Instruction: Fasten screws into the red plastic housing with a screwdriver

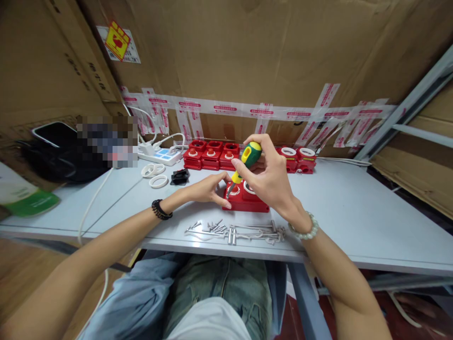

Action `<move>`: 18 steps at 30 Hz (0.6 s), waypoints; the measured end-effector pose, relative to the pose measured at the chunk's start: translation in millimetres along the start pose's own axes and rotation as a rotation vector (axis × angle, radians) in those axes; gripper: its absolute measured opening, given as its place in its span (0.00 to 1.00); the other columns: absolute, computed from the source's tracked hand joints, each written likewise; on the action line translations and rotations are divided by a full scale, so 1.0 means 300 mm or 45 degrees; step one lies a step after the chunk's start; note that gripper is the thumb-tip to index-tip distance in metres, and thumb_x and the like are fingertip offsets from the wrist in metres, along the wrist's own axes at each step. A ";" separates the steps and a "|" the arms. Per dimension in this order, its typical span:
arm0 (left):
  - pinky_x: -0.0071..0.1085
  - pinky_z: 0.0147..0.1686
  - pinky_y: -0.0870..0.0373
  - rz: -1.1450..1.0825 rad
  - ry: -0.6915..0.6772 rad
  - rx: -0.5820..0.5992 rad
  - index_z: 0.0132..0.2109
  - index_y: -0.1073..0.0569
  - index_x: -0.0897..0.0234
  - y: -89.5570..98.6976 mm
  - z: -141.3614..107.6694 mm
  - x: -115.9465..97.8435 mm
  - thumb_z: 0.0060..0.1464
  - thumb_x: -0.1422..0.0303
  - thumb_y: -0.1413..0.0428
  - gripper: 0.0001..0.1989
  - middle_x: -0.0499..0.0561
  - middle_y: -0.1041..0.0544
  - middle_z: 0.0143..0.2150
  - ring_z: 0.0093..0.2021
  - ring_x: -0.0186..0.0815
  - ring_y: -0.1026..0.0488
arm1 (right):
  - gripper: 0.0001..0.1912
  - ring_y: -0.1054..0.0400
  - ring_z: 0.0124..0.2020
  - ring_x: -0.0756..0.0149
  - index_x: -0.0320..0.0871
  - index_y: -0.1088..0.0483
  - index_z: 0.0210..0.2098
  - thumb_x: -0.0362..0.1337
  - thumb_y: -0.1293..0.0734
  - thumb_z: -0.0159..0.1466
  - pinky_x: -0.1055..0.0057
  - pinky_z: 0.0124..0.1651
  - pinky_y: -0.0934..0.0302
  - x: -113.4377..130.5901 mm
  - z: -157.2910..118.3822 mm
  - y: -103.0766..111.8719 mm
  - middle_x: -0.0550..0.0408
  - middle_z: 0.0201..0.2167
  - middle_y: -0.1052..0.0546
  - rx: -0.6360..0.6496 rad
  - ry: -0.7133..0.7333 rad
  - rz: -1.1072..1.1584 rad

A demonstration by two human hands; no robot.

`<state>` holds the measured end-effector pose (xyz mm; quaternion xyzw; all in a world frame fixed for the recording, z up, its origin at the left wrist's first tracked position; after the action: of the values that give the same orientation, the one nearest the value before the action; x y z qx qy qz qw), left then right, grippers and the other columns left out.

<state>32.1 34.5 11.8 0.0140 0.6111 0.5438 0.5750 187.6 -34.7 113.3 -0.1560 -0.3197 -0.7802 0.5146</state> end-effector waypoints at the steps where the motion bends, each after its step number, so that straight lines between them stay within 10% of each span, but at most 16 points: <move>1: 0.34 0.42 0.35 0.000 -0.002 0.000 0.45 0.34 0.64 -0.001 0.001 0.000 0.40 0.52 0.31 0.31 0.53 0.26 0.45 0.43 0.40 0.30 | 0.21 0.32 0.25 0.70 0.49 0.34 0.43 0.43 0.25 0.54 0.74 0.24 0.30 0.004 -0.001 0.000 0.61 0.29 0.31 0.000 0.001 0.000; 18: 0.35 0.41 0.35 -0.007 0.009 0.006 0.44 0.34 0.63 0.002 0.000 -0.001 0.40 0.53 0.31 0.30 0.52 0.26 0.43 0.42 0.40 0.30 | 0.20 0.30 0.25 0.69 0.50 0.33 0.43 0.42 0.25 0.55 0.73 0.25 0.28 0.035 -0.018 0.005 0.61 0.28 0.30 0.013 0.075 -0.061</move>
<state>31.8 34.5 12.3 0.0119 0.6146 0.5407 0.5742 184.9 -46.0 115.8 -0.1225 -0.3121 -0.7948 0.5058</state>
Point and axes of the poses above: each hand's wrist, its own z-axis towards the middle knuckle, its own y-axis out of the back of the hand, x = y × z, the point moved 5 cm from there along z, towards the middle knuckle
